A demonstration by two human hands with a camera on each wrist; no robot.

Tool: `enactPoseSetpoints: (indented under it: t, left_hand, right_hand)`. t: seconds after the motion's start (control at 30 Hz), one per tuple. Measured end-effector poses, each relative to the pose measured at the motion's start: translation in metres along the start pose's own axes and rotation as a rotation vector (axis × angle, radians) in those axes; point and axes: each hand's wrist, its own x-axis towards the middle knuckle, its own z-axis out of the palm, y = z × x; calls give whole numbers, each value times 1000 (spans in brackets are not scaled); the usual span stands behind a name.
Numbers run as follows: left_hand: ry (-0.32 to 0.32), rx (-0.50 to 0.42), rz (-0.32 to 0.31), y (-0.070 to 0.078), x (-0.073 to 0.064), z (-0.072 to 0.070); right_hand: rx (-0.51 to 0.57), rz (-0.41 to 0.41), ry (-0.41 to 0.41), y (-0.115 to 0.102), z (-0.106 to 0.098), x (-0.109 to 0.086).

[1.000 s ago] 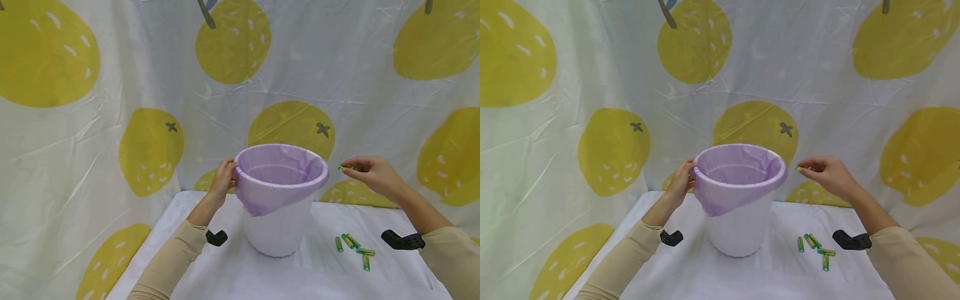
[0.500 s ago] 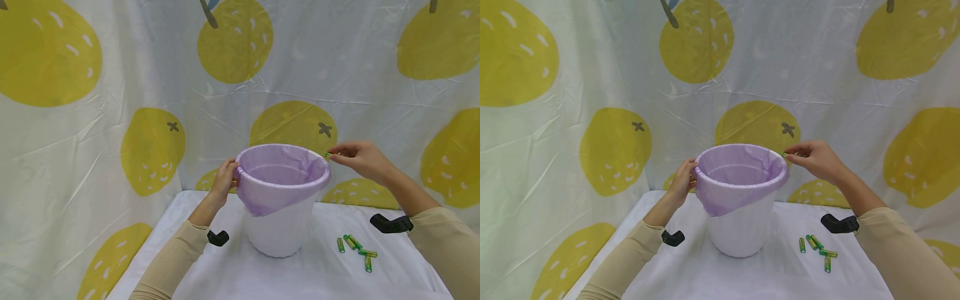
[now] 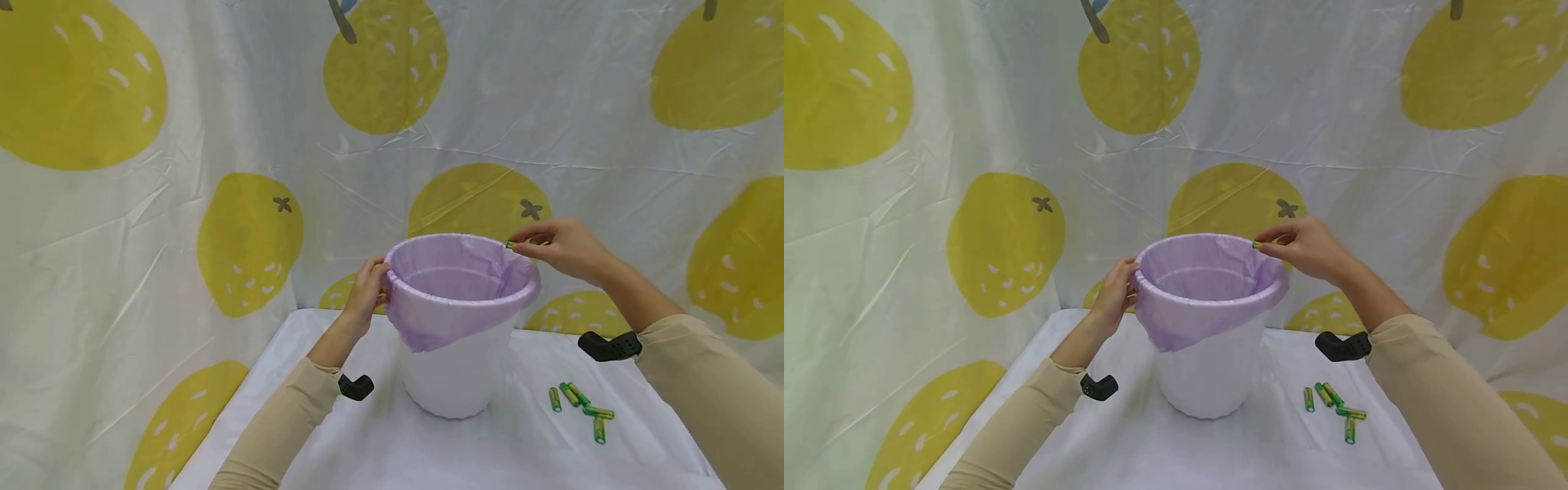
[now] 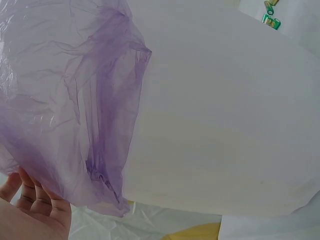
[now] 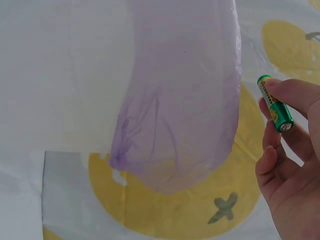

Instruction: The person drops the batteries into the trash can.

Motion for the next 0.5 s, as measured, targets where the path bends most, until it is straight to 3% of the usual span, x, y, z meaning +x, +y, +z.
enactPoseSetpoints:
  t: [0.5]
  left_hand:
    - [-5, 10, -3, 1, 1, -2]
  right_hand:
    - [75, -34, -63, -25, 19, 40]
